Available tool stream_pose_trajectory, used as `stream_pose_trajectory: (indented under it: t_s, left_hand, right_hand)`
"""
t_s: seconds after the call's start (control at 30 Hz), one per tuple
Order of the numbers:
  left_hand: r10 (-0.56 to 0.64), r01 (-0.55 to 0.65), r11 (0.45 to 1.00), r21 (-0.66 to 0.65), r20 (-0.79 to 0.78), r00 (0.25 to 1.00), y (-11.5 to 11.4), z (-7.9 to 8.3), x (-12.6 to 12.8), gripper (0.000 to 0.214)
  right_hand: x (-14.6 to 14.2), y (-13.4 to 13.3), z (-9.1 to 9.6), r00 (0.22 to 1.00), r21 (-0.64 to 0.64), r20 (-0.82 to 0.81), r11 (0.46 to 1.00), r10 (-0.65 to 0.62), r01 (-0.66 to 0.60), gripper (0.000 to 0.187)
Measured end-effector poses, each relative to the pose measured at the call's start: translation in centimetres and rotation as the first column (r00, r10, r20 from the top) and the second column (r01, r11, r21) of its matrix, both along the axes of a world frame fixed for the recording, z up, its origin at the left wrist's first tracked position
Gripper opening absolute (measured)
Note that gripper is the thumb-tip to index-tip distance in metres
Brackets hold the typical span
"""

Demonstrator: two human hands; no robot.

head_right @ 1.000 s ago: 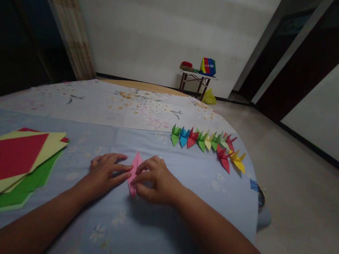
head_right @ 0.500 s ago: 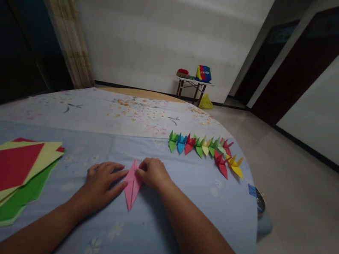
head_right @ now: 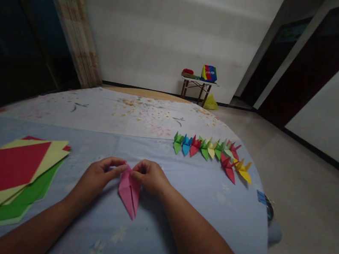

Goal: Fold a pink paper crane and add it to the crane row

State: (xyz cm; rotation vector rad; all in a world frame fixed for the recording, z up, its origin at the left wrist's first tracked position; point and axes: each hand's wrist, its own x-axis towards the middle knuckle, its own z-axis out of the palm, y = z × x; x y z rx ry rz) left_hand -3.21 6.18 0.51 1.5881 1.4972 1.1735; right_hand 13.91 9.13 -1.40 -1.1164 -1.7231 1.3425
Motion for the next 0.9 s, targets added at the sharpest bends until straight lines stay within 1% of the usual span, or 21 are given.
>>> stream_pose_trajectory:
  t_s: [0.07,0.13,0.33,0.43,0.53,0.6,0.7,0.8,0.9]
  left_hand:
    - [0.006,-0.003,0.999,-0.043,0.081,0.997,0.1,0.0,0.0,0.028]
    - [-0.001,0.009,0.998,-0.069,0.122,0.992,0.1,-0.1,-0.1,0.026]
    - [-0.011,0.024,0.996,-0.086,0.156,0.988,0.2,-0.3,-0.1,0.026]
    - [0.001,0.015,0.996,-0.092,0.179,0.984,0.2,-0.5,-0.1,0.027]
    - [-0.008,0.028,0.994,-0.103,0.189,0.982,0.2,-0.5,0.0,0.027]
    - [-0.026,0.050,0.992,-0.118,0.190,0.981,0.1,-0.3,0.0,0.027]
    - [-0.051,0.081,0.986,-0.144,0.206,0.977,0.0,0.6,0.1,0.028]
    - [-0.042,0.075,0.986,-0.146,0.218,0.975,-0.1,1.3,0.1,0.029]
    - [-0.035,0.068,0.987,-0.144,0.220,0.975,-0.1,1.2,0.1,0.026]
  right_hand:
    - [-0.2,-0.3,0.3,1.000,-0.005,0.003,1.000,0.016,-0.016,0.008]
    - [-0.3,-0.5,0.7,1.000,-0.015,0.006,1.000,0.025,-0.025,0.008]
    - [-0.2,-0.6,1.0,0.999,-0.035,-0.001,0.999,0.039,-0.039,0.013]
    - [-0.1,-0.5,0.8,0.999,-0.031,-0.001,0.998,0.054,-0.054,0.011]
    - [-0.1,-0.6,0.8,0.999,-0.020,0.014,0.999,0.043,-0.043,0.008]
    - [-0.2,-0.6,0.9,0.999,-0.024,0.019,0.999,0.038,-0.037,0.006]
    - [-0.2,-0.6,0.8,1.000,-0.041,0.001,0.999,0.028,-0.028,0.006]
    - [-0.2,-0.3,0.4,0.999,-0.065,-0.029,0.998,0.018,-0.019,0.008]
    - [-0.2,-0.3,0.2,0.999,-0.073,-0.035,0.997,0.023,-0.025,0.008]
